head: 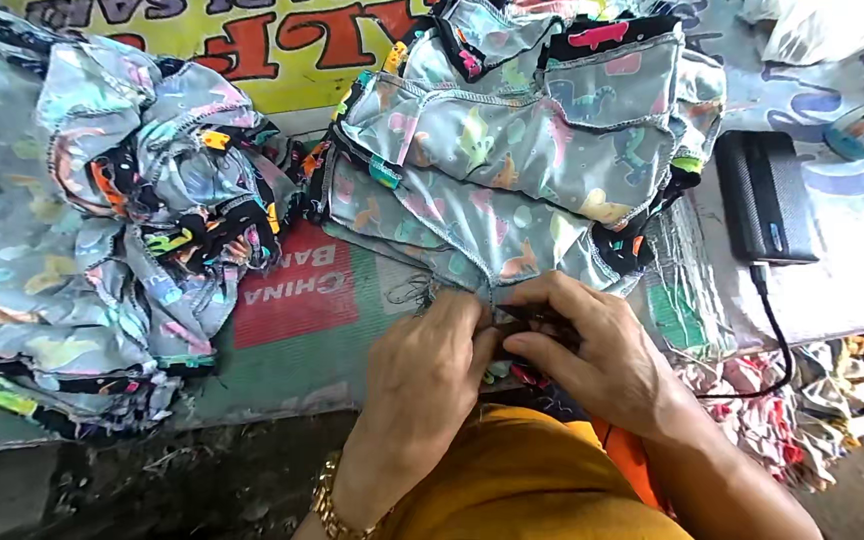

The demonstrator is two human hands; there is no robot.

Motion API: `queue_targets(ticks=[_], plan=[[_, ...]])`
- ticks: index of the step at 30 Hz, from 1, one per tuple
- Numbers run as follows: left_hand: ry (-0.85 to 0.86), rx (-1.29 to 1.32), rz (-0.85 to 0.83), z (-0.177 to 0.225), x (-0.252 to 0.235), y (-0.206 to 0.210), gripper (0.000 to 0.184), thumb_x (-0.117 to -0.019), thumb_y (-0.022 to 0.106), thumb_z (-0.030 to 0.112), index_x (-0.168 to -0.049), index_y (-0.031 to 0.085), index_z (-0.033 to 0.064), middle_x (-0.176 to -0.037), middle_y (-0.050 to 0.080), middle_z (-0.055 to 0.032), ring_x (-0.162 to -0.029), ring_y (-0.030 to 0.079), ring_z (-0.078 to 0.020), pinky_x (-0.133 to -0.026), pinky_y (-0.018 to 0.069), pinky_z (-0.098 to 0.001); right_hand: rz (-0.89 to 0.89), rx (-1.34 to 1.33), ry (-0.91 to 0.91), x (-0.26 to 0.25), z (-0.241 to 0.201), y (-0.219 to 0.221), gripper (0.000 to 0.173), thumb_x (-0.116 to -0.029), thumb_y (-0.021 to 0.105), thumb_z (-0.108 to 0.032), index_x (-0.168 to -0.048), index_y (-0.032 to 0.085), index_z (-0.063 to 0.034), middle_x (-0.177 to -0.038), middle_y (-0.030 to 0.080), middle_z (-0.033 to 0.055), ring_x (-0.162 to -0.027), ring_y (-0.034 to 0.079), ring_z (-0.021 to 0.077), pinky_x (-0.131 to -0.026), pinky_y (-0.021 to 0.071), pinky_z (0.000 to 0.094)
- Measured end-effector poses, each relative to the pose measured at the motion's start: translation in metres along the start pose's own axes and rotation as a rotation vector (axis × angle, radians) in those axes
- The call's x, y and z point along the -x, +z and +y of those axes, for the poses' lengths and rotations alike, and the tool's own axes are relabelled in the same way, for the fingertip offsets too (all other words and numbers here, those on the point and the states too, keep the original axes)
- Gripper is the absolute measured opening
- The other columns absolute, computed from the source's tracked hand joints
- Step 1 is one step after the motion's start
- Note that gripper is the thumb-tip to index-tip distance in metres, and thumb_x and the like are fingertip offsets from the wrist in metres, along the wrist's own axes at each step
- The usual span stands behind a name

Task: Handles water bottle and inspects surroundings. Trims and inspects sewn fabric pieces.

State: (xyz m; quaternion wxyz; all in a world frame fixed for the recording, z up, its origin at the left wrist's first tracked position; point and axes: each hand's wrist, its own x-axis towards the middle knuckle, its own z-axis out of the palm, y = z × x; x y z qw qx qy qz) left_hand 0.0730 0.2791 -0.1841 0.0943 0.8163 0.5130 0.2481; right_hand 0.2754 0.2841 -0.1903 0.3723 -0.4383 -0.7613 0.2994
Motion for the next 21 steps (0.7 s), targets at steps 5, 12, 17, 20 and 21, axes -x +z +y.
queue_targets(ticks=[5, 12, 17, 20, 21], plan=[[-0.006, 0.095, -0.102, -0.015, 0.014, -0.009, 0.026, -0.1035, 0.055, 0.036, -0.094, 0.065, 0.0142, -0.077, 0.063, 0.0021, -0.068, 0.06, -0.0094, -0.061, 0.0468, -0.0279, -0.027, 0.034, -0.01, 0.002, 0.001, -0.001, 0.03, -0.1004, 0.064, -0.038, -0.113, 0.067, -0.0109, -0.086, 0.065, -0.0065, -0.071, 0.057, -0.003, -0.062, 0.0483, 0.0153], [-0.046, 0.144, -0.095, -0.017, 0.028, -0.016, 0.024, -0.1038, 0.052, 0.032, -0.092, 0.063, 0.0146, -0.074, 0.059, 0.003, -0.065, 0.055, -0.0075, -0.061, 0.0411, -0.0265, -0.044, 0.143, -0.09, 0.005, 0.001, 0.003, 0.025, -0.0996, 0.065, -0.034, -0.111, 0.069, -0.0111, -0.09, 0.068, -0.002, -0.072, 0.06, 0.0021, -0.061, 0.0497, 0.0189], [-0.069, 0.231, 0.042, -0.009, 0.033, -0.01, 0.023, -0.1033, 0.054, 0.029, -0.092, 0.065, 0.0122, -0.076, 0.062, 0.003, -0.067, 0.055, -0.0041, -0.063, 0.0412, -0.0237, -0.01, 0.253, -0.202, 0.008, 0.0, 0.007, 0.022, -0.0991, 0.066, -0.029, -0.107, 0.073, -0.0095, -0.089, 0.07, 0.0036, -0.075, 0.066, 0.0107, -0.061, 0.0519, 0.0251], [0.019, 0.086, 0.223, 0.002, 0.037, 0.0, 0.021, -0.1018, 0.061, 0.027, -0.09, 0.066, 0.0106, -0.078, 0.067, -0.0032, -0.072, 0.061, -0.0128, -0.069, 0.0435, -0.0292, 0.053, 0.298, -0.252, 0.012, -0.001, 0.009, 0.02, -0.1009, 0.066, -0.025, -0.107, 0.073, -0.0081, -0.091, 0.073, 0.0064, -0.078, 0.069, 0.0145, -0.062, 0.0527, 0.0276], [0.058, 0.042, 0.27, 0.005, 0.038, 0.003, 0.02, -0.1012, 0.062, 0.026, -0.09, 0.066, 0.0101, -0.077, 0.068, -0.0047, -0.072, 0.062, -0.0153, -0.07, 0.0436, -0.0313, 0.074, 0.318, -0.261, 0.013, -0.001, 0.01, 0.019, -0.1013, 0.065, -0.024, -0.107, 0.072, -0.0077, -0.09, 0.073, 0.0073, -0.078, 0.069, 0.0156, -0.061, 0.0525, 0.0283]])
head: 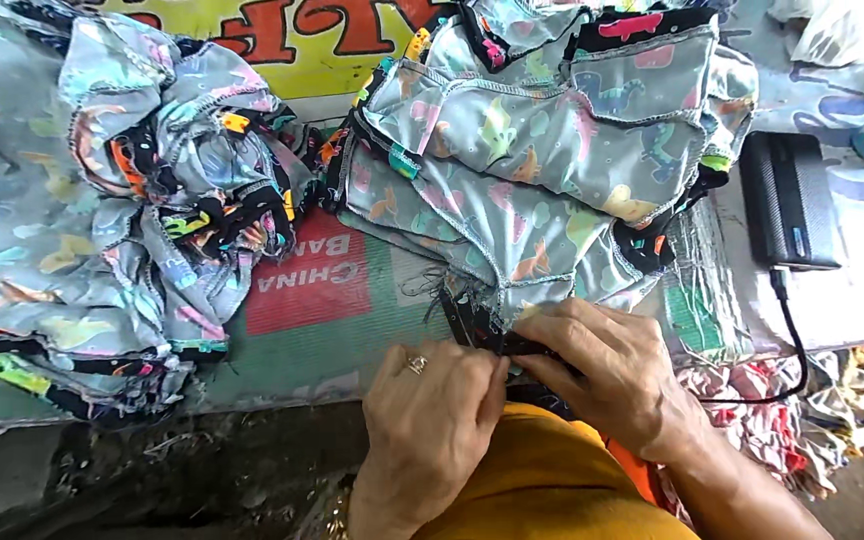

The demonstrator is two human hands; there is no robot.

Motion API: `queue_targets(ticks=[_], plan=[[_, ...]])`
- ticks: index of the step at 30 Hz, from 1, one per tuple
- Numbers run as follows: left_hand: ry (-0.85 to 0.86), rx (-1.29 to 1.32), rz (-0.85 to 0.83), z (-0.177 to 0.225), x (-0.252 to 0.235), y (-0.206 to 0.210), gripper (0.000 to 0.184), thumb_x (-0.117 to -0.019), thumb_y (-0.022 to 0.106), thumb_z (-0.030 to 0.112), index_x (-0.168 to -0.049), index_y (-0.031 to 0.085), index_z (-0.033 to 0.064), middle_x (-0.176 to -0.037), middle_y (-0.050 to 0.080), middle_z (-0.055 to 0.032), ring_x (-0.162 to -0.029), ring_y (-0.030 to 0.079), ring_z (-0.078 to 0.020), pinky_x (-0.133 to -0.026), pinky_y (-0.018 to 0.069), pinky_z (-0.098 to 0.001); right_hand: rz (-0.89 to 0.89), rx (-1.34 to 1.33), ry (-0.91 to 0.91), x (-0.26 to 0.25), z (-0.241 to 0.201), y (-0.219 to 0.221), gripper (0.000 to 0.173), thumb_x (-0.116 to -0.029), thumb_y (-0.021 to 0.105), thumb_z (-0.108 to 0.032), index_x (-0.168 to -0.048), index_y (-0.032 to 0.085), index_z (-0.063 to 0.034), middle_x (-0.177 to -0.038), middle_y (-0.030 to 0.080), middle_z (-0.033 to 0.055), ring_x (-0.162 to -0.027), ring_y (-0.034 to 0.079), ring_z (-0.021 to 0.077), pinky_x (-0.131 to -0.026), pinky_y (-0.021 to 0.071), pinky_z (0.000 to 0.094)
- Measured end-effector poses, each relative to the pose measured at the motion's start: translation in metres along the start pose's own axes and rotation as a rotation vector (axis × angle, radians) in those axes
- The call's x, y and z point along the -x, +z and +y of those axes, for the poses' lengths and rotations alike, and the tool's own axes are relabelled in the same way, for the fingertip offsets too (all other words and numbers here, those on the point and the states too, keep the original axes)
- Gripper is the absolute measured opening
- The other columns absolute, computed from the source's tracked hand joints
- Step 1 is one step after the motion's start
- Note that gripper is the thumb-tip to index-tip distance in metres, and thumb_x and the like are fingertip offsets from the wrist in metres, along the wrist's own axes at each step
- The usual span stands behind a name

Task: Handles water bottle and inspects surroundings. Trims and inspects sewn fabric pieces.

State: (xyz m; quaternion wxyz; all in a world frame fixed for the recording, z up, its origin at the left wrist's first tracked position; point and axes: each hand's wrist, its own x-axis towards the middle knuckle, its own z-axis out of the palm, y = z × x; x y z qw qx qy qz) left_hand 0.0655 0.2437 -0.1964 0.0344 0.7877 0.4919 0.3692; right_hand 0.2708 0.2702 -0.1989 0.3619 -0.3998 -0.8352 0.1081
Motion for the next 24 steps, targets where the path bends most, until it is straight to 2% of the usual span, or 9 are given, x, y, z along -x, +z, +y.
queue_targets(ticks=[5, 15, 19, 22, 24], plan=[[0.117, -0.128, 0.043, 0.008, 0.0, 0.009, 0.015, -0.0997, 0.063, 0.021, -0.092, 0.068, 0.0089, -0.077, 0.069, -0.0056, -0.069, 0.06, -0.0192, -0.07, 0.0423, -0.0356, 0.05, 0.075, 0.0, 0.002, -0.001, 0.003, 0.016, -0.102, 0.063, -0.02, -0.108, 0.073, -0.008, -0.092, 0.075, 0.0075, -0.079, 0.07, 0.016, -0.061, 0.0526, 0.0276], [0.154, -0.08, 0.041, 0.007, -0.002, 0.012, 0.014, -0.1017, 0.058, 0.018, -0.095, 0.065, 0.0081, -0.078, 0.067, -0.006, -0.07, 0.06, -0.0185, -0.072, 0.042, -0.035, 0.051, 0.036, 0.004, 0.002, 0.0, 0.004, 0.017, -0.1023, 0.064, -0.019, -0.106, 0.075, -0.0075, -0.094, 0.076, 0.0076, -0.08, 0.072, 0.015, -0.063, 0.0539, 0.027], [0.153, -0.073, 0.036, 0.008, -0.001, 0.012, 0.013, -0.1012, 0.059, 0.019, -0.095, 0.065, 0.0086, -0.078, 0.068, -0.0054, -0.069, 0.059, -0.0178, -0.072, 0.0417, -0.0349, 0.055, 0.045, -0.005, 0.002, 0.001, 0.005, 0.014, -0.1014, 0.063, -0.013, -0.105, 0.075, -0.0081, -0.094, 0.076, 0.0074, -0.081, 0.072, 0.0157, -0.064, 0.0544, 0.0278], [0.112, -0.016, 0.019, 0.007, 0.004, 0.002, 0.016, -0.1004, 0.061, 0.023, -0.091, 0.065, 0.0105, -0.076, 0.066, -0.0044, -0.069, 0.059, -0.0172, -0.073, 0.043, -0.0346, 0.017, 0.132, -0.016, 0.004, -0.008, -0.003, 0.014, -0.102, 0.062, -0.016, -0.106, 0.074, -0.0093, -0.092, 0.075, 0.0079, -0.076, 0.07, 0.0199, -0.06, 0.0531, 0.032], [0.046, 0.103, -0.098, -0.001, 0.008, -0.022, 0.023, -0.1014, 0.058, 0.028, -0.083, 0.06, 0.0134, -0.07, 0.06, -0.0019, -0.068, 0.057, -0.0138, -0.073, 0.0432, -0.0305, -0.102, 0.151, -0.049, 0.007, -0.019, -0.018, 0.017, -0.1041, 0.059, -0.02, -0.107, 0.072, -0.0092, -0.087, 0.071, 0.0092, -0.069, 0.065, 0.0237, -0.054, 0.0468, 0.036]])
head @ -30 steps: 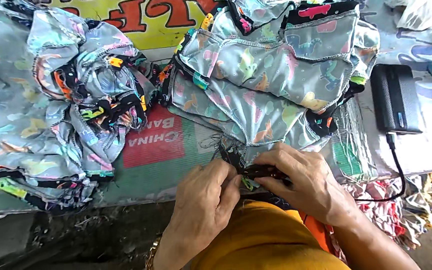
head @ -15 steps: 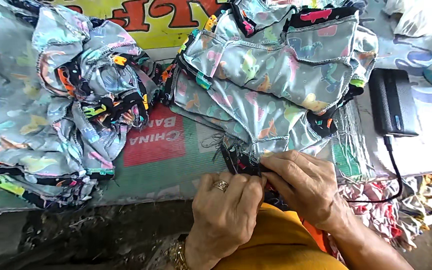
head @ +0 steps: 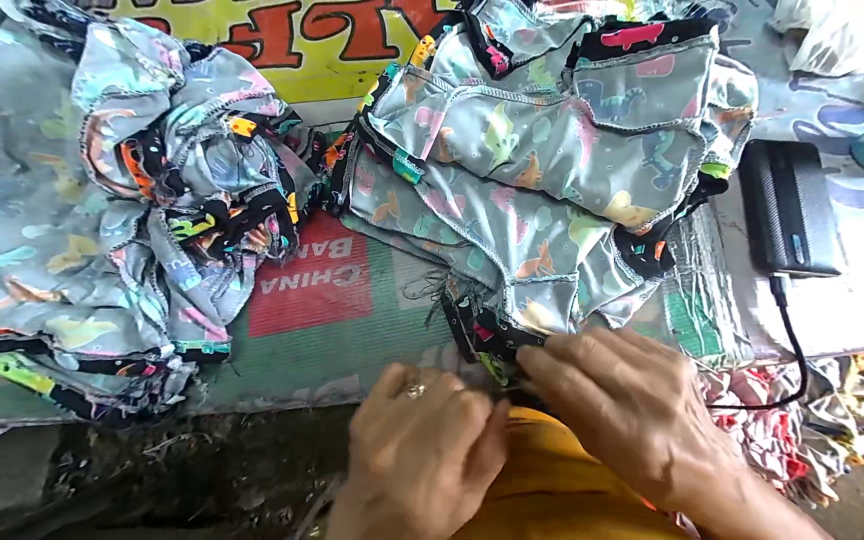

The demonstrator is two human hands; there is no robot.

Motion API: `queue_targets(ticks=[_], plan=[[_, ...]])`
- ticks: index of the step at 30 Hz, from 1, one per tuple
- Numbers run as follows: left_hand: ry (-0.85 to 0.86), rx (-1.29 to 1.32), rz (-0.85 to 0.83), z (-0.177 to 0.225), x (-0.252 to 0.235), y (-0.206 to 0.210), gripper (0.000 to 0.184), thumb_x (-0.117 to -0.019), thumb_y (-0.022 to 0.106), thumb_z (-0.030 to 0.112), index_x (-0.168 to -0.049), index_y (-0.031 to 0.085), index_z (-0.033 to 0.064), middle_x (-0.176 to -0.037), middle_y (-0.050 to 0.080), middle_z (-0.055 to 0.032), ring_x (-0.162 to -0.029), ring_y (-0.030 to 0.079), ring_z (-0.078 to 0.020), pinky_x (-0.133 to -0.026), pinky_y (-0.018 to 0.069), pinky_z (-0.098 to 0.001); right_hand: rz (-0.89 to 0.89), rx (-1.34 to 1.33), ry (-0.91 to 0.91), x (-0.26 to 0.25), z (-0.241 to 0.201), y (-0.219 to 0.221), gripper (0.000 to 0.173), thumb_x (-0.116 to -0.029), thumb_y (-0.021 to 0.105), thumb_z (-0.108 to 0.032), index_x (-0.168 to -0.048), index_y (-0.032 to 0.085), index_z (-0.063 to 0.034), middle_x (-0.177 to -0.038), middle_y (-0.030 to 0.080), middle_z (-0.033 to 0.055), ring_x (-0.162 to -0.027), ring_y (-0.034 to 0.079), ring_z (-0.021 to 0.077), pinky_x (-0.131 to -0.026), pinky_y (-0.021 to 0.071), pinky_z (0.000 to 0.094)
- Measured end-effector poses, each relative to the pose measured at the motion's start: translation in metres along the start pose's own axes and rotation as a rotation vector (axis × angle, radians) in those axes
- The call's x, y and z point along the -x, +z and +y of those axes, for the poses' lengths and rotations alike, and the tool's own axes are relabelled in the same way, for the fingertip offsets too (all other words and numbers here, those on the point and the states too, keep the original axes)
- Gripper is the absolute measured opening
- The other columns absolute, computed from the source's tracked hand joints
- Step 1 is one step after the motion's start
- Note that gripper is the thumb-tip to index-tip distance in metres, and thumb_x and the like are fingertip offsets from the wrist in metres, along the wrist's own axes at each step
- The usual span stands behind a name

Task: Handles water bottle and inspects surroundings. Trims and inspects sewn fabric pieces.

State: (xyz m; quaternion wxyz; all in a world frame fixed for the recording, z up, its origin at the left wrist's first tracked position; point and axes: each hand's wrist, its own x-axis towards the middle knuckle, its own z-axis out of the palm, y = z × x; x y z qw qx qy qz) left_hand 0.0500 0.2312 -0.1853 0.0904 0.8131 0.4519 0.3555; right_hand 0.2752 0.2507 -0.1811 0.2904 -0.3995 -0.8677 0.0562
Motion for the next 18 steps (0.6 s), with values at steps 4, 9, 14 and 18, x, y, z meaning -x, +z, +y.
queue_targets(ticks=[4, 9, 14, 18], plan=[[-0.095, 0.19, -0.277, -0.024, 0.001, -0.044, 0.037, -0.107, 0.052, 0.041, -0.087, 0.064, 0.0128, -0.071, 0.062, 0.0002, -0.067, 0.058, -0.0092, -0.065, 0.0441, -0.0262, -0.253, -0.457, -0.154, 0.005, 0.001, -0.021, 0.019, -0.1047, 0.057, -0.026, -0.103, 0.068, -0.0107, -0.083, 0.065, 0.0048, -0.068, 0.062, 0.0169, -0.054, 0.0473, 0.03], [-0.069, 0.067, 0.04, -0.02, -0.021, -0.012, 0.013, -0.1008, 0.066, 0.025, -0.109, 0.067, 0.0155, -0.109, 0.071, 0.0009, -0.112, 0.063, -0.0093, -0.098, 0.0489, -0.0294, 0.047, -0.184, 0.082, -0.009, 0.008, 0.0, 0.03, -0.1002, 0.065, -0.035, -0.112, 0.069, -0.0077, -0.084, 0.067, 0.0058, -0.068, 0.062, 0.0139, -0.054, 0.0464, 0.0268], [0.046, -0.047, 0.02, -0.013, -0.038, 0.015, 0.016, -0.1004, 0.065, 0.026, -0.111, 0.066, 0.014, -0.115, 0.071, -0.0031, -0.12, 0.06, -0.0156, -0.103, 0.0414, -0.0379, 0.066, -0.193, 0.15, -0.01, 0.019, 0.005, 0.016, -0.0999, 0.058, -0.017, -0.101, 0.071, -0.008, -0.082, 0.066, 0.0052, -0.066, 0.061, 0.0119, -0.053, 0.0458, 0.0256], [0.064, 0.037, 0.074, -0.012, -0.048, 0.021, 0.009, -0.1014, 0.063, 0.018, -0.104, 0.069, 0.0121, -0.111, 0.073, -0.003, -0.115, 0.063, -0.0136, -0.102, 0.0439, -0.0355, 0.074, -0.43, 0.167, -0.013, 0.031, -0.007, 0.017, -0.1024, 0.058, -0.018, -0.101, 0.072, -0.0077, -0.095, 0.067, 0.0027, -0.084, 0.062, 0.0033, -0.071, 0.0508, 0.0172]])
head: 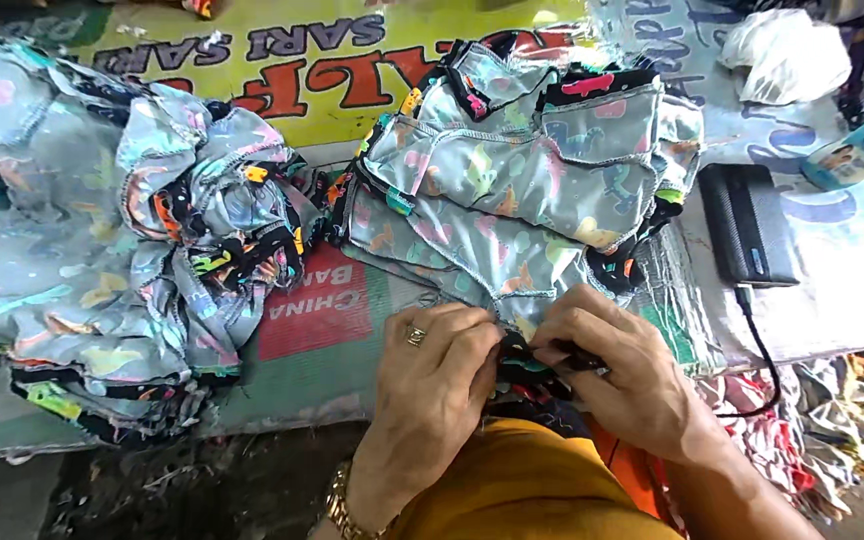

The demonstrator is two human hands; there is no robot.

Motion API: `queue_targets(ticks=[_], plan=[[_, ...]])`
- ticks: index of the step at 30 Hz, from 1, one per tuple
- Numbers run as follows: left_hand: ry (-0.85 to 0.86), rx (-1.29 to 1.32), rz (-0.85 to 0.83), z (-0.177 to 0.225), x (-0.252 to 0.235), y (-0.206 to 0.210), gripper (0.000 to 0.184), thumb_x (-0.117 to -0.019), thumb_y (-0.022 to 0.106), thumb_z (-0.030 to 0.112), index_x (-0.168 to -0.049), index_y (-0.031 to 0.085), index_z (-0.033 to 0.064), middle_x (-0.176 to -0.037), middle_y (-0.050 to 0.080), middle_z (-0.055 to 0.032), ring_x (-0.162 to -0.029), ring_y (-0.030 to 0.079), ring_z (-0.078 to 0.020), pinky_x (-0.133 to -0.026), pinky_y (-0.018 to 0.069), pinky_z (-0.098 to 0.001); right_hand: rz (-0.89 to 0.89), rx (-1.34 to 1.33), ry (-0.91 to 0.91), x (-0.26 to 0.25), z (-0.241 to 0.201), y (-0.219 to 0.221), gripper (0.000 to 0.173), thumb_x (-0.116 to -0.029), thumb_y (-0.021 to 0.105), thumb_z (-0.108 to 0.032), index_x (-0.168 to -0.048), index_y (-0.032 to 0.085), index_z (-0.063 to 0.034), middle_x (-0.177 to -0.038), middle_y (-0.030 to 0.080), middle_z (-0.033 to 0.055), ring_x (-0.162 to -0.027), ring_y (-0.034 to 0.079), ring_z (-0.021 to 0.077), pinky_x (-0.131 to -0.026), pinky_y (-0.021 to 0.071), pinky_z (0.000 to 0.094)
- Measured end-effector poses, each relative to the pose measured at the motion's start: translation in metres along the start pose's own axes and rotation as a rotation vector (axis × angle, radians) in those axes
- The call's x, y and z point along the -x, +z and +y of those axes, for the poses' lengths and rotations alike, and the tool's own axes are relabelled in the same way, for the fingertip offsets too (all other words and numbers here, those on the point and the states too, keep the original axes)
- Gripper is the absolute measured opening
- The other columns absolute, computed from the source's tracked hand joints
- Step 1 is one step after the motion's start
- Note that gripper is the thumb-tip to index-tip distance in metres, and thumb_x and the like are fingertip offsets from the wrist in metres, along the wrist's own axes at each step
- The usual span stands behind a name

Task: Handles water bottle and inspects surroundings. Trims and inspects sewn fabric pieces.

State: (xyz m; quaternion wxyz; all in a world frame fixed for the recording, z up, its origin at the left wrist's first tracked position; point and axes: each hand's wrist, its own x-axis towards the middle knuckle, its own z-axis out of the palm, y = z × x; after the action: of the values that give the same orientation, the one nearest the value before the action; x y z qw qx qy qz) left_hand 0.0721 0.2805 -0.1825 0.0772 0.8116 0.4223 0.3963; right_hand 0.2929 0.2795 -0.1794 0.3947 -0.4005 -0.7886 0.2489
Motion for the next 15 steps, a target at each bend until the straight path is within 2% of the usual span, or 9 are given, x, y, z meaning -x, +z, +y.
queue_targets(ticks=[2, 4, 6, 9, 13, 15], plan=[[-0.068, 0.232, 0.032, 0.0, -0.007, 0.001, 0.007, -0.1013, 0.062, 0.013, -0.104, 0.067, 0.0097, -0.114, 0.073, -0.0025, -0.116, 0.064, -0.0113, -0.102, 0.0488, -0.0317, -0.002, -0.121, 0.016, -0.006, 0.001, -0.006, 0.017, -0.1042, 0.056, -0.017, -0.102, 0.069, -0.0059, -0.097, 0.067, 0.0008, -0.087, 0.062, 0.0001, -0.075, 0.0519, 0.0137], [-0.199, 0.558, 0.054, 0.001, -0.016, 0.0, 0.007, -0.1009, 0.06, 0.01, -0.106, 0.064, 0.0109, -0.109, 0.073, 0.0004, -0.107, 0.069, -0.0088, -0.094, 0.0583, -0.0275, 0.027, -0.165, 0.058, -0.013, 0.004, -0.009, 0.015, -0.1045, 0.055, -0.016, -0.101, 0.066, -0.007, -0.093, 0.065, -0.0025, -0.082, 0.061, -0.003, -0.072, 0.0514, 0.0115], [-0.372, 0.851, 0.065, 0.003, -0.024, -0.002, 0.011, -0.0989, 0.063, 0.012, -0.109, 0.063, 0.0165, -0.1, 0.072, 0.0038, -0.093, 0.07, -0.0067, -0.084, 0.06, -0.0244, 0.063, -0.136, 0.099, -0.019, 0.008, -0.009, 0.011, -0.1031, 0.056, -0.015, -0.101, 0.065, -0.0096, -0.089, 0.064, -0.0053, -0.078, 0.06, -0.0038, -0.069, 0.0518, 0.0114], [-0.549, 1.15, 0.027, 0.002, -0.031, -0.002, 0.022, -0.0971, 0.065, 0.007, -0.117, 0.058, 0.0154, -0.091, 0.073, -0.0017, -0.086, 0.072, -0.0083, -0.083, 0.0594, -0.0255, 0.082, -0.061, 0.088, -0.025, 0.012, -0.004, 0.009, -0.1029, 0.057, -0.014, -0.101, 0.065, -0.0097, -0.089, 0.064, -0.0049, -0.078, 0.061, -0.0022, -0.069, 0.053, 0.0136], [-0.617, 1.141, 0.075, 0.009, -0.034, 0.001, 0.028, -0.097, 0.063, 0.003, -0.122, 0.056, 0.013, -0.087, 0.074, -0.0049, -0.083, 0.073, -0.0096, -0.084, 0.0598, -0.0263, 0.202, 0.001, 0.047, -0.025, 0.012, 0.003, 0.013, -0.1026, 0.057, -0.013, -0.108, 0.067, -0.0061, -0.104, 0.061, 0.001, -0.091, 0.061, 0.0027, -0.075, 0.0539, 0.0166], [-0.593, 1.078, 0.107, 0.013, -0.035, 0.003, 0.03, -0.0973, 0.062, 0.001, -0.124, 0.056, 0.0132, -0.087, 0.075, -0.0045, -0.082, 0.074, -0.0093, -0.082, 0.0605, -0.0252, 0.272, -0.04, -0.005, -0.024, 0.01, 0.002, 0.02, -0.1032, 0.061, -0.022, -0.112, 0.065, -0.0047, -0.105, 0.059, 0.0017, -0.09, 0.06, 0.0013, -0.074, 0.0531, 0.0144]])
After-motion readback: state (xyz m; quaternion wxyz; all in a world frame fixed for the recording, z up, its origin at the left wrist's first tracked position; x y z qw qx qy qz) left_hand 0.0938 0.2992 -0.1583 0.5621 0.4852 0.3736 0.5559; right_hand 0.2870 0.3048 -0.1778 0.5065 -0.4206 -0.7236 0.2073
